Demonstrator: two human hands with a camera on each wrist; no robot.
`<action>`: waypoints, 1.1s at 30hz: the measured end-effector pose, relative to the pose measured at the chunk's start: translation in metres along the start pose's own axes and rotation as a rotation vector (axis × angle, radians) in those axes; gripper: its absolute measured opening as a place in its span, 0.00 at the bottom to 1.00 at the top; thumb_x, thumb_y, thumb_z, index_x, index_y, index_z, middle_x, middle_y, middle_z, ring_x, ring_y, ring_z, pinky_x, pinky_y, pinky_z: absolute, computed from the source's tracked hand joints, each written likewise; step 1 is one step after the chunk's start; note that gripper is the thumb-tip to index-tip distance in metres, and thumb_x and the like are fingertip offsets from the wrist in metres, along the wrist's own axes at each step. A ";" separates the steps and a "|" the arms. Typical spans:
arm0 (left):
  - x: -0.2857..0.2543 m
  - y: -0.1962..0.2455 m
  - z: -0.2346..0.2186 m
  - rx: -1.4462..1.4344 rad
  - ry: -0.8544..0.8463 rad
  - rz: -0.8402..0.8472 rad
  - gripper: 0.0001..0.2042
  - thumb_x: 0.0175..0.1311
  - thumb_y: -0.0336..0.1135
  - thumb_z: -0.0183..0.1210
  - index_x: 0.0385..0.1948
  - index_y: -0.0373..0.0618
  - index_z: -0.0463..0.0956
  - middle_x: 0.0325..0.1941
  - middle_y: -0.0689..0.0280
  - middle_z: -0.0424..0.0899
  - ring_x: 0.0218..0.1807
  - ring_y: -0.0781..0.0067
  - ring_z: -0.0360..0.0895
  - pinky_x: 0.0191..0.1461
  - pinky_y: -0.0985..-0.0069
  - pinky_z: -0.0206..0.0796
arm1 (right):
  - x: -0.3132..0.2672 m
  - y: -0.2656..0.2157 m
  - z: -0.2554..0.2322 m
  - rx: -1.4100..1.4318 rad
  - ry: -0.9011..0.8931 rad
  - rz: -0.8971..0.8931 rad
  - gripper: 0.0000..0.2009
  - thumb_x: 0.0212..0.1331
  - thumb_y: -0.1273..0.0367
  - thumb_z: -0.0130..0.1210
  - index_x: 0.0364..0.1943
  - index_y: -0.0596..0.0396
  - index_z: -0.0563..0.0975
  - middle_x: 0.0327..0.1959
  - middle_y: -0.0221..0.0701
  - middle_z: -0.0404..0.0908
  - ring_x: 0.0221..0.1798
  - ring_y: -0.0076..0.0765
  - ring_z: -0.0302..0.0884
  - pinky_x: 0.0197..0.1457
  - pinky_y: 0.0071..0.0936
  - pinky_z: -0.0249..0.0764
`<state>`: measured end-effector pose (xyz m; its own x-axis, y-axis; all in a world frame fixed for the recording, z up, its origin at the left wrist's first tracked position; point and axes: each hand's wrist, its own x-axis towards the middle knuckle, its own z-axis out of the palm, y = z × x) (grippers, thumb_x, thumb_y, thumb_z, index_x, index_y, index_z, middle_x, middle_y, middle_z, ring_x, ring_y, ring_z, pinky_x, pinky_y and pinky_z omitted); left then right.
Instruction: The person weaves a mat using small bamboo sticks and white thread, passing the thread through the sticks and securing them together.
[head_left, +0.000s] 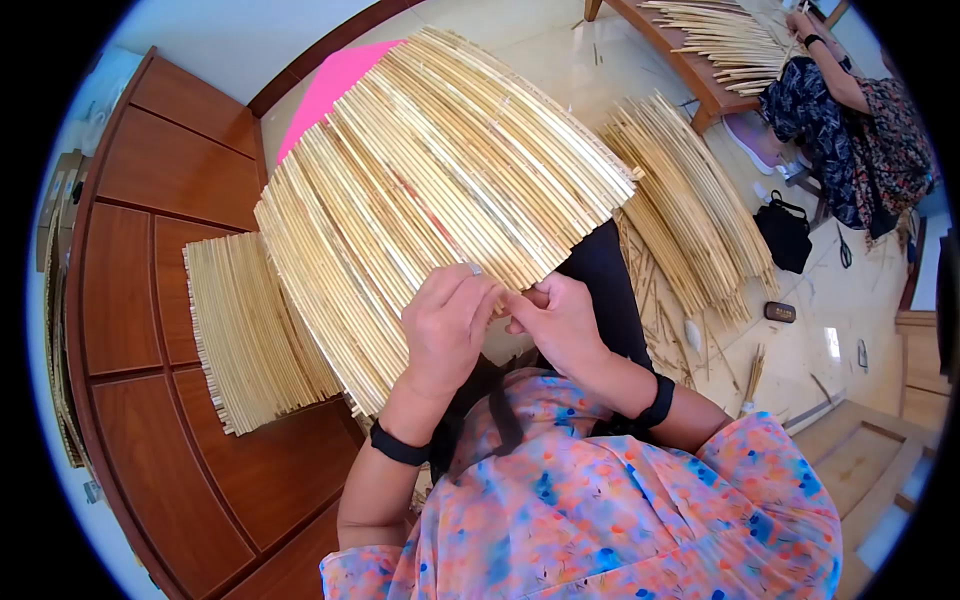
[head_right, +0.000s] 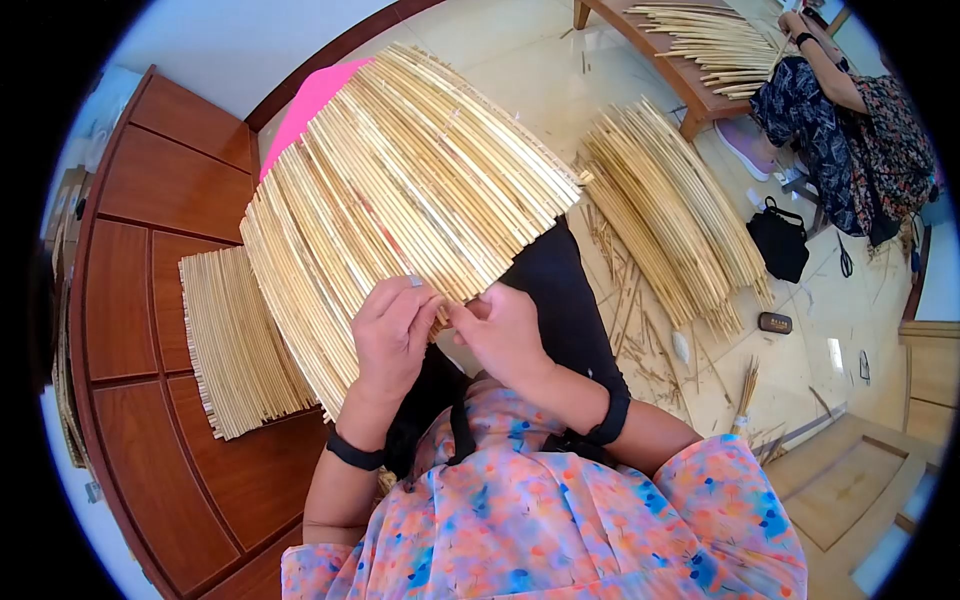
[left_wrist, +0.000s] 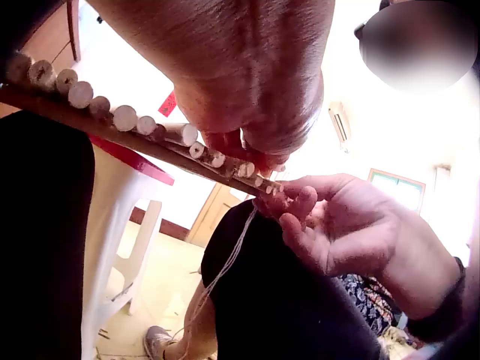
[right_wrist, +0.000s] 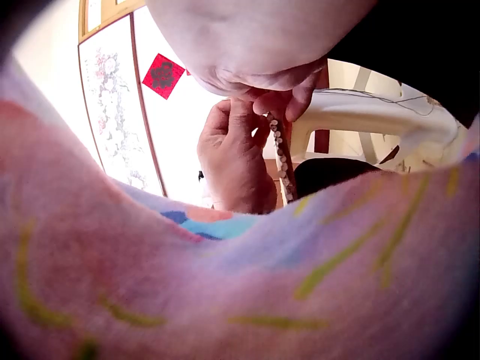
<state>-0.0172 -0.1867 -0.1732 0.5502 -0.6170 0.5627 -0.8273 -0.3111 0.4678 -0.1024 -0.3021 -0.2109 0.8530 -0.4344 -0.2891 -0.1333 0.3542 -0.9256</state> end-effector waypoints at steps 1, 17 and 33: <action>0.003 0.005 -0.001 0.047 -0.029 -0.020 0.05 0.52 0.25 0.64 0.26 0.40 0.76 0.28 0.61 0.76 0.31 0.59 0.76 0.32 0.69 0.70 | 0.000 0.001 0.001 -0.023 0.002 -0.007 0.07 0.59 0.75 0.59 0.36 0.67 0.79 0.24 0.33 0.83 0.21 0.21 0.77 0.23 0.21 0.71; 0.009 0.015 0.000 0.044 0.034 0.114 0.04 0.52 0.23 0.64 0.29 0.39 0.79 0.30 0.57 0.77 0.30 0.57 0.76 0.33 0.68 0.70 | -0.002 -0.009 -0.005 -0.073 -0.010 -0.006 0.08 0.59 0.74 0.60 0.38 0.67 0.79 0.25 0.33 0.83 0.23 0.20 0.78 0.26 0.20 0.73; 0.009 0.009 -0.002 0.025 -0.096 0.003 0.04 0.55 0.24 0.64 0.30 0.39 0.77 0.31 0.58 0.77 0.33 0.57 0.77 0.36 0.67 0.71 | 0.000 -0.007 -0.008 -0.037 -0.050 -0.008 0.07 0.60 0.75 0.59 0.40 0.66 0.78 0.26 0.31 0.82 0.24 0.19 0.76 0.26 0.18 0.71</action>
<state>-0.0197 -0.1941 -0.1625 0.5355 -0.6841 0.4951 -0.8319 -0.3264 0.4488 -0.1052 -0.3115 -0.2061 0.8779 -0.3953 -0.2702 -0.1444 0.3196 -0.9365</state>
